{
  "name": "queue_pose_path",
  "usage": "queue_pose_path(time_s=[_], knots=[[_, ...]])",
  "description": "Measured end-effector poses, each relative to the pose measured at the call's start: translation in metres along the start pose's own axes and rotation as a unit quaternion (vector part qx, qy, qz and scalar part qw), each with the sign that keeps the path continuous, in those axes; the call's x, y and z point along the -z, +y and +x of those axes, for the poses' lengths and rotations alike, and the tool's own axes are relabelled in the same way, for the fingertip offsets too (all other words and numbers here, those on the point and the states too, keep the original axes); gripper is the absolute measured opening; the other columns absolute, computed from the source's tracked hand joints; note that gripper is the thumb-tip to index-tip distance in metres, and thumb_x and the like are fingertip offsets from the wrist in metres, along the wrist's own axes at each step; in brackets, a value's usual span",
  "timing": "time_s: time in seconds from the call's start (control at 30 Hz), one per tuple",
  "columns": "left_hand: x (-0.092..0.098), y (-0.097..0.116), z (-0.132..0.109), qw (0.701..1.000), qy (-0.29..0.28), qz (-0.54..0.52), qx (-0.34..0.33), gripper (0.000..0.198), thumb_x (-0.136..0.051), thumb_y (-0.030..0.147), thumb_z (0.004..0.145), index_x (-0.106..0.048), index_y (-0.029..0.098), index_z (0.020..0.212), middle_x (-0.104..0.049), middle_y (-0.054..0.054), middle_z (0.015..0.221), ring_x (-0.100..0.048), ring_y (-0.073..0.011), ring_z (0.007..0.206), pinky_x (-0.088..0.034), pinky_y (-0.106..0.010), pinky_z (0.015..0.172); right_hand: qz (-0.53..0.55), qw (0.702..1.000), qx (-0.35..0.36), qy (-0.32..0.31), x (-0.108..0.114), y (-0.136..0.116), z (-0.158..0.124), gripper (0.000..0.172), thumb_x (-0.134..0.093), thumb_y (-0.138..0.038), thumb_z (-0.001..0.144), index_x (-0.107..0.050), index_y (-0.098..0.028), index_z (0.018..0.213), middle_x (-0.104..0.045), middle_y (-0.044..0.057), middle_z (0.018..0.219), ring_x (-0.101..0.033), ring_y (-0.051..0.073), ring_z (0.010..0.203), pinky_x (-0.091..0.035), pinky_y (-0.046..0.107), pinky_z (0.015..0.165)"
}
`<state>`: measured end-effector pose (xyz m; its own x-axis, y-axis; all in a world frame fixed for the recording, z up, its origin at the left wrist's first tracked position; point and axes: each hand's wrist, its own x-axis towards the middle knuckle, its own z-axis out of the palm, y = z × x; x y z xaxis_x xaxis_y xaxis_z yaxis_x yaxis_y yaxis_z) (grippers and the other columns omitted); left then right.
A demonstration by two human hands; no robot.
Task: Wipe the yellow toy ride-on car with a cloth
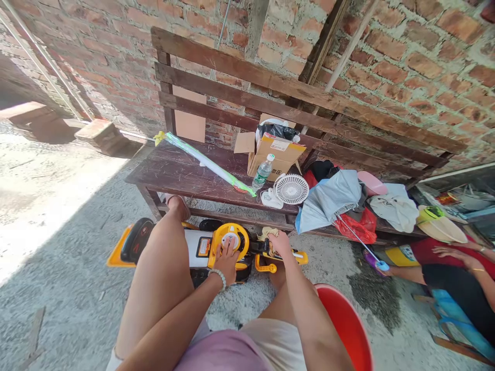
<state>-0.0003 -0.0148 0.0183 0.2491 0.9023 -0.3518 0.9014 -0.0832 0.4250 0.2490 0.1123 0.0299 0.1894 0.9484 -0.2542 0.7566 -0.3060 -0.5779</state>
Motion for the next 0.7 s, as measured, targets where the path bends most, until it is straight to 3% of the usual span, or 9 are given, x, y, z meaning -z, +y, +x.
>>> queue_pose_path(time_s=[0.17, 0.3, 0.4, 0.53, 0.7], knots=[[-0.001, 0.000, 0.000, 1.000, 0.001, -0.010, -0.003, 0.065, -0.065, 0.018, 0.089, -0.062, 0.019, 0.154, -0.004, -0.014, 0.189, 0.003, -0.0376, 0.175, -0.004, -0.068, 0.140, -0.227, 0.969, 0.092, 0.024, 0.015, 0.048, -0.020, 0.042, -0.063, -0.030, 0.095, -0.073, -0.022, 0.135, -0.074, 0.014, 0.135, -0.067, 0.031, 0.124, -0.051, 0.033, 0.096], [0.000, 0.001, -0.001, 1.000, 0.004, -0.014, -0.001, 0.066, -0.064, 0.019, 0.088, -0.062, 0.019, 0.154, -0.005, -0.014, 0.189, 0.002, -0.0365, 0.175, -0.004, -0.066, 0.140, -0.317, 0.941, 0.082, 0.083, 0.042, 0.100, -0.036, 0.042, -0.060, -0.030, 0.097, -0.073, -0.023, 0.136, -0.074, 0.017, 0.130, -0.065, 0.034, 0.123, -0.050, 0.039, 0.102], [-0.001, 0.001, -0.001, 1.000, 0.003, -0.015, 0.001, 0.066, -0.063, 0.019, 0.087, -0.063, 0.019, 0.153, -0.005, -0.013, 0.189, 0.003, -0.0359, 0.175, -0.002, -0.065, 0.140, -0.330, 0.936, 0.059, 0.104, 0.054, 0.118, -0.040, 0.041, -0.059, -0.027, 0.097, -0.074, -0.022, 0.135, -0.073, 0.020, 0.129, -0.066, 0.036, 0.121, -0.049, 0.043, 0.102], [-0.006, -0.001, 0.001, 1.000, 0.017, -0.010, 0.007, 0.068, -0.065, 0.022, 0.086, -0.063, 0.022, 0.154, -0.007, -0.011, 0.189, 0.004, -0.0361, 0.175, -0.001, -0.066, 0.139, -0.283, 0.953, 0.041, 0.102, 0.032, 0.092, -0.040, 0.042, -0.058, -0.023, 0.097, -0.074, -0.020, 0.135, -0.075, 0.017, 0.127, -0.066, 0.034, 0.122, -0.047, 0.042, 0.109], [-0.006, -0.001, 0.003, 1.000, 0.012, 0.006, 0.014, 0.070, -0.066, 0.023, 0.084, -0.062, 0.019, 0.154, -0.004, -0.013, 0.189, 0.004, -0.0377, 0.175, -0.002, -0.067, 0.139, -0.183, 0.973, 0.134, 0.031, -0.007, 0.040, -0.042, 0.052, -0.059, -0.020, 0.091, -0.073, -0.021, 0.141, -0.074, 0.011, 0.138, -0.062, 0.031, 0.126, -0.046, 0.041, 0.115]])
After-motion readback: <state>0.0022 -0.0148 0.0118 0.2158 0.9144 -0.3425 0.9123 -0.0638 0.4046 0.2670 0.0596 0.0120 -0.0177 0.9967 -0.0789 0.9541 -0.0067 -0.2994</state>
